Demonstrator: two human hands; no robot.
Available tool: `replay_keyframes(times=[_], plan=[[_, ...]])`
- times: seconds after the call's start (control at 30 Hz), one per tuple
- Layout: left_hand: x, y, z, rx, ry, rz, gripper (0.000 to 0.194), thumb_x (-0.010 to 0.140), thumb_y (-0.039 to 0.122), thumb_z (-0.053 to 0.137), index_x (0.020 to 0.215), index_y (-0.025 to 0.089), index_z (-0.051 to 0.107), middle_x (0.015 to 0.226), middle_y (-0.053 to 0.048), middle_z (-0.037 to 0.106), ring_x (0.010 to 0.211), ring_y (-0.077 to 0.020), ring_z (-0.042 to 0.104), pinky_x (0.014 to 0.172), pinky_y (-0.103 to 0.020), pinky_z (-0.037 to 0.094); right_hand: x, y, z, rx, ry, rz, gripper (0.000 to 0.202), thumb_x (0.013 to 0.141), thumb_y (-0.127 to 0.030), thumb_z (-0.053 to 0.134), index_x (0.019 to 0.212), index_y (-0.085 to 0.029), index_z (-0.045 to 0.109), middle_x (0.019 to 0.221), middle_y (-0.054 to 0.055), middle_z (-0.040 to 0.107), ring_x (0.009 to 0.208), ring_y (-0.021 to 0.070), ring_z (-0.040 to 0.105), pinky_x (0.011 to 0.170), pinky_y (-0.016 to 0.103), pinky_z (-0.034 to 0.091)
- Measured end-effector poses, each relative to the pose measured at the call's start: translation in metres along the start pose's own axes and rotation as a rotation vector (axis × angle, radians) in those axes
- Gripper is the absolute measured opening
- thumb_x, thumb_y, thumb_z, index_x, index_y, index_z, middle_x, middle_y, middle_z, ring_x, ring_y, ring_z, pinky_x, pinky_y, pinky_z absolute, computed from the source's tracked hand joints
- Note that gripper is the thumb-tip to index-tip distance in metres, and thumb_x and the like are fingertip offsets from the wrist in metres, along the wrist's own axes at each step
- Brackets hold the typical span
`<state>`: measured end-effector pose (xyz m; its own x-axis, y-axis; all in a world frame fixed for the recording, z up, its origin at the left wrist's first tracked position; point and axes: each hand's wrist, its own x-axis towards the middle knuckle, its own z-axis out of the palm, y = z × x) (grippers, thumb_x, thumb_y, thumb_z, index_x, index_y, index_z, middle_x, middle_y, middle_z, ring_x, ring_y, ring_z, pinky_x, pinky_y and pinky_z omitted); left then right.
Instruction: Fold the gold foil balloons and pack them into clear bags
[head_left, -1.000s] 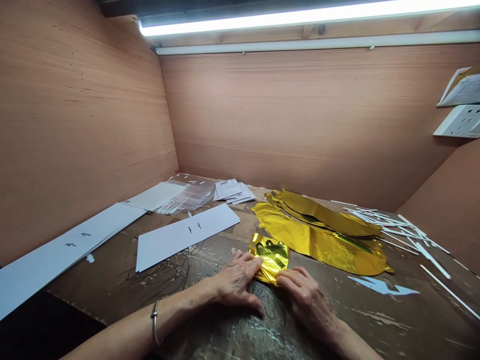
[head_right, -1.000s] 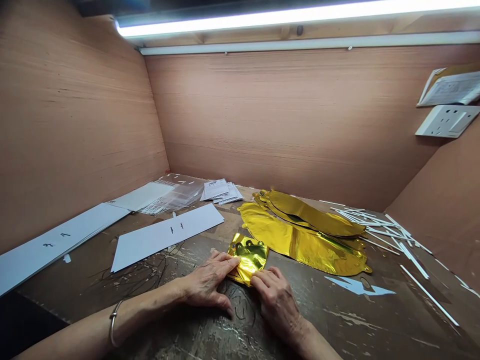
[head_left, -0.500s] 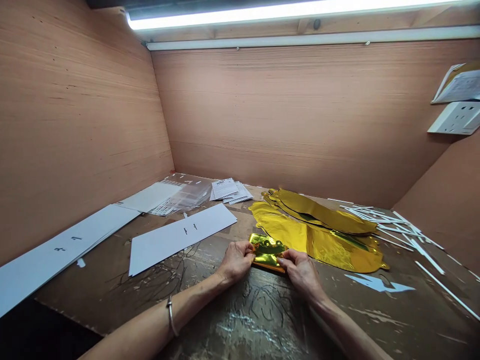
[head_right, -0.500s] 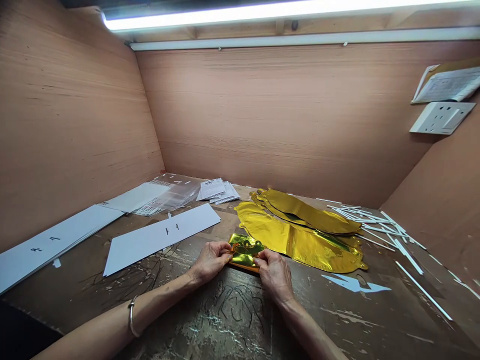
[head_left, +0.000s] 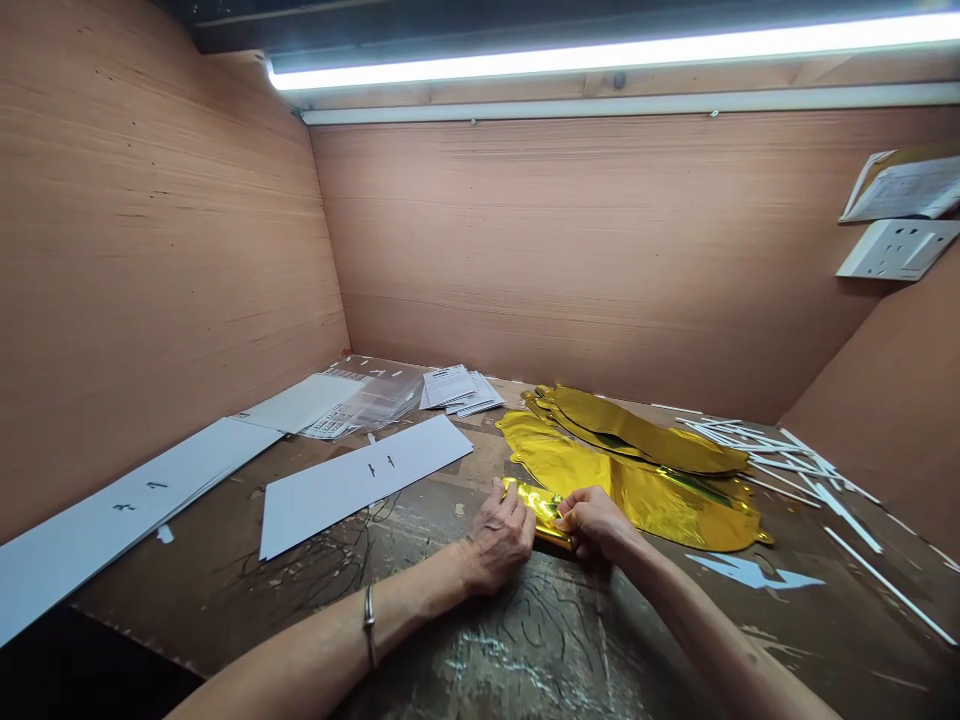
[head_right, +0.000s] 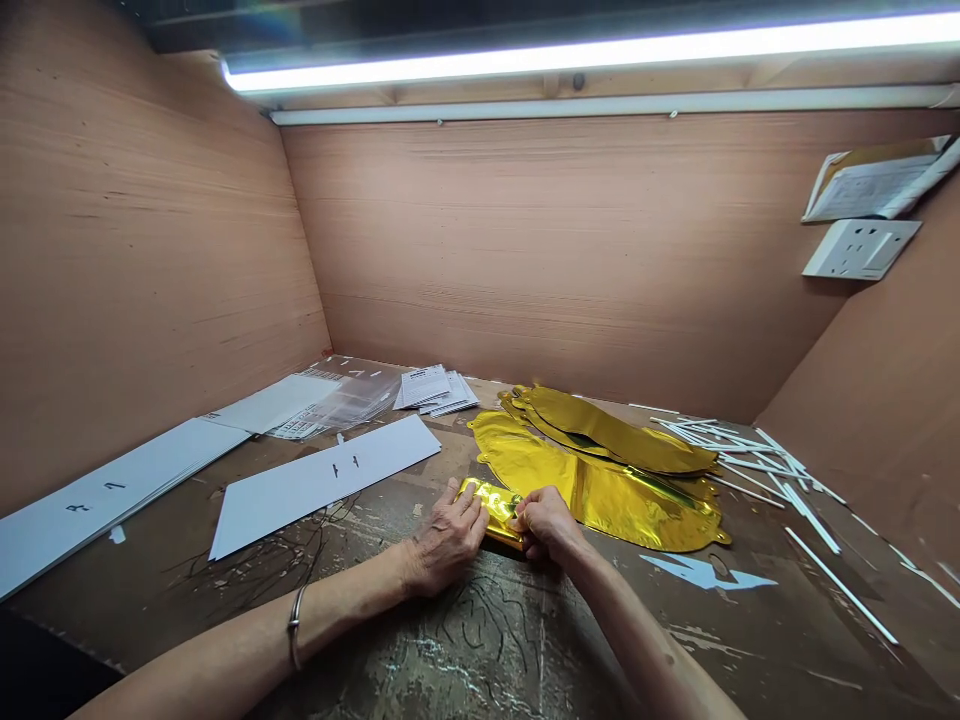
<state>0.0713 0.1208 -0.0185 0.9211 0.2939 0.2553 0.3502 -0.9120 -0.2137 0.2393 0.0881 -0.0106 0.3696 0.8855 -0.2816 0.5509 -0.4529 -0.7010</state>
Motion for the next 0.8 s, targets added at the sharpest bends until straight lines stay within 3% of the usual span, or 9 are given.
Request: replay_keyframes(times=[0.07,0.13,0.23,0.33,0.4,0.53,0.67,0.73,0.8], plan=[[0.003,-0.001,0.006,0.072,-0.013,0.038,0.019,0.073,0.013,0.041,0.087,0.005,0.052,0.085,-0.019,0.057,0.094,-0.0315,0.048,0.09,-0.052,0.022,-0.009,-0.005,-0.007,-0.039,0.043,-0.042,0.01,0.066,-0.014,0.053,0.074,-0.01,0.057,0.048,0.002,0.056,0.045,0.0176,0.057,0.044,0.03,0.047],[0.005,-0.002,0.007,0.11,-0.011,0.066,0.016,0.073,0.013,0.041,0.084,0.007,0.052,0.078,-0.015,0.058,0.084,-0.0291,0.051,0.087,-0.053,0.024,-0.024,-0.008,-0.01,-0.074,0.122,-0.142,0.021,0.071,-0.021,0.052,0.089,-0.011,0.058,0.07,0.009,0.064,0.067,0.0222,0.062,0.062,0.036,0.049],[0.006,-0.004,-0.001,0.121,0.031,0.085,0.013,0.074,0.013,0.04,0.081,0.009,0.051,0.074,-0.013,0.058,0.075,-0.0255,0.053,0.082,-0.051,0.029,-0.049,0.0,-0.006,-0.339,0.313,-0.599,0.038,0.073,-0.028,0.054,0.109,-0.019,0.052,0.11,0.009,0.056,0.102,0.0256,0.049,0.088,0.042,0.036],[0.006,-0.006,-0.018,0.096,0.077,0.147,0.011,0.076,0.012,0.038,0.076,0.011,0.049,0.069,-0.01,0.058,0.07,-0.0226,0.054,0.077,-0.047,0.033,-0.06,0.016,0.003,-0.693,0.574,-1.078,0.029,0.077,-0.016,0.046,0.104,-0.015,0.055,0.103,0.011,0.06,0.098,0.0272,0.049,0.088,0.046,0.032],[0.005,-0.011,-0.03,0.065,0.083,0.204,0.009,0.075,0.014,0.039,0.074,0.012,0.048,0.065,-0.007,0.057,0.064,-0.0207,0.053,0.074,-0.045,0.035,-0.059,0.022,0.005,-0.727,0.651,-1.178,0.026,0.079,-0.008,0.037,0.093,-0.012,0.058,0.086,0.011,0.063,0.084,0.0236,0.054,0.082,0.042,0.036],[-0.002,-0.021,-0.05,-0.079,0.012,0.143,0.009,0.068,0.017,0.048,0.076,0.011,0.049,0.066,-0.004,0.058,0.06,-0.0173,0.054,0.064,-0.033,0.039,-0.057,0.015,-0.002,-0.581,0.546,-1.099,0.024,0.084,-0.017,0.034,0.075,-0.016,0.056,0.061,0.004,0.057,0.057,0.0157,0.052,0.059,0.029,0.039],[-0.015,-0.024,-0.061,-0.302,-0.065,-0.06,0.009,0.072,0.015,0.049,0.08,0.015,0.053,0.072,0.0,0.063,0.065,-0.0129,0.057,0.055,-0.021,0.037,-0.063,-0.001,-0.008,-0.437,0.169,-0.84,0.032,0.085,-0.038,0.033,0.062,-0.02,0.048,0.05,-0.002,0.048,0.044,0.0104,0.045,0.045,0.021,0.034],[-0.027,-0.03,-0.061,-0.411,-0.082,-0.134,0.01,0.078,0.022,0.049,0.075,0.016,0.056,0.067,0.001,0.063,0.062,-0.0108,0.057,0.055,-0.018,0.037,-0.065,-0.004,-0.007,-0.384,-0.015,-0.703,0.037,0.083,-0.044,0.031,0.058,-0.02,0.044,0.049,-0.003,0.044,0.044,0.0099,0.043,0.044,0.019,0.034],[-0.046,-0.045,-0.058,-0.492,-0.075,-0.198,0.02,0.078,0.034,0.051,0.078,0.017,0.06,0.073,0.0,0.065,0.068,-0.0118,0.059,0.062,-0.018,0.04,-0.064,-0.001,-0.007,-0.346,-0.109,-0.619,0.039,0.082,-0.047,0.031,0.056,-0.02,0.043,0.051,-0.002,0.045,0.048,0.0105,0.044,0.046,0.018,0.035]])
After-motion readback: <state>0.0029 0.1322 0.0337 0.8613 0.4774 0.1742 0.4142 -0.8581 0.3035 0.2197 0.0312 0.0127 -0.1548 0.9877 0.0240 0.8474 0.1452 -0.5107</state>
